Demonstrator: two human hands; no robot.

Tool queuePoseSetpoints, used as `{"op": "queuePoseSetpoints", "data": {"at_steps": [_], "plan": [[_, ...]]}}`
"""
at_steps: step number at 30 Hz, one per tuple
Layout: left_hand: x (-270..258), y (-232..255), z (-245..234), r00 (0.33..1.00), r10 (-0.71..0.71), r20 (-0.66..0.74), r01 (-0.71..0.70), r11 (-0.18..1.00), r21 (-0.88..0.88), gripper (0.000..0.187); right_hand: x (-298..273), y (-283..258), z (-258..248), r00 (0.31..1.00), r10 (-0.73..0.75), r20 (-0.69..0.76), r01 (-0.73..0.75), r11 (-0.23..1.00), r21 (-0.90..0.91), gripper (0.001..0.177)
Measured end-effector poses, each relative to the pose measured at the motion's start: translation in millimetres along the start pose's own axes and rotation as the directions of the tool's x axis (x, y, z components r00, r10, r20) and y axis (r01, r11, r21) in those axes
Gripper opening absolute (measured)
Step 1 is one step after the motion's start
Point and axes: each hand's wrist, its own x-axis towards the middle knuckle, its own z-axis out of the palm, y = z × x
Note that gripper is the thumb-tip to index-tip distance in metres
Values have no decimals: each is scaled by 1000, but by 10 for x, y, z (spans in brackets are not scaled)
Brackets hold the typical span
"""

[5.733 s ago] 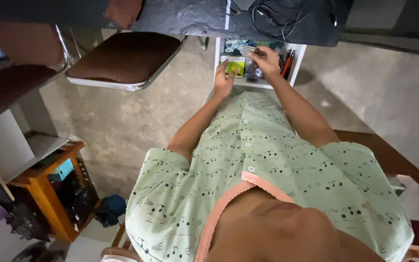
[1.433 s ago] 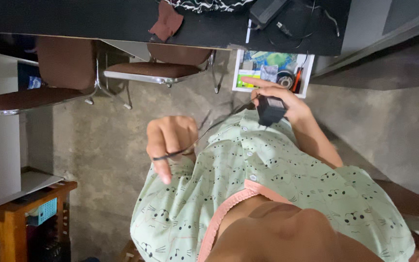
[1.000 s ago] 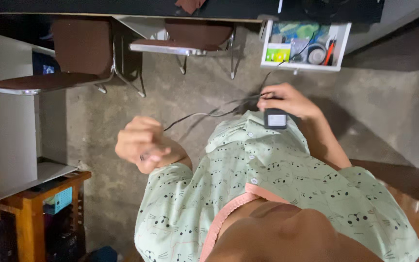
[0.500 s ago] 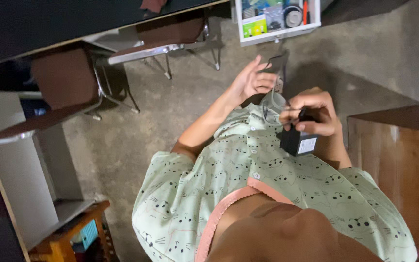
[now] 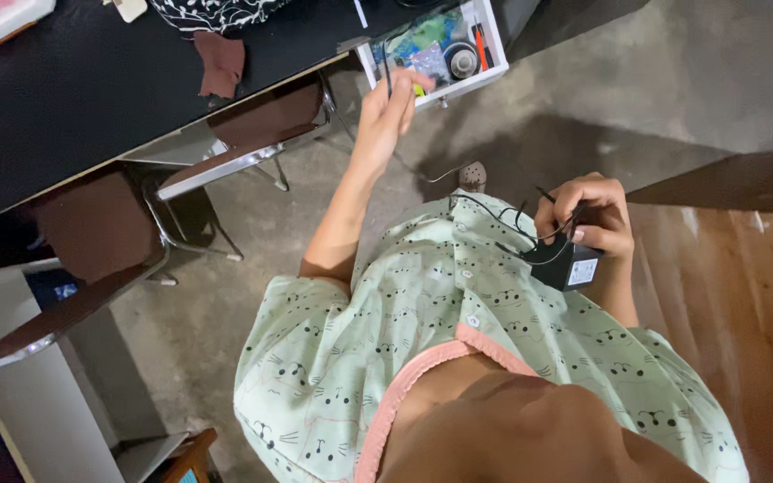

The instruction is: The person organizes electronics by placing small items into a plastic bag, winding a black cable, and putting a large power adapter and the cable into a desk drawer.

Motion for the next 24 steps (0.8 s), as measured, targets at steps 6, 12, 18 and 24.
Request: {"op": "queuePoseSetpoints", "data": {"at_steps": [6, 12, 18, 24], "plan": [[-559, 927, -7, 916, 394, 73, -378, 788, 486, 35, 253, 97, -461, 992, 128, 16, -127, 992, -13, 21], [-870, 1131, 31, 883, 330, 335, -347, 938, -9, 40, 592, 198, -656, 966, 252, 56, -254, 967, 29, 24], [-821, 854, 309, 994, 107, -31, -21, 453, 891, 43, 935, 501, -563, 910, 409, -66, -391, 901, 188, 22], [-1037, 933, 454, 994, 13, -111, 73, 676, 733, 52, 1146, 679, -234, 852, 522, -49, -499, 836, 229, 21]]}}
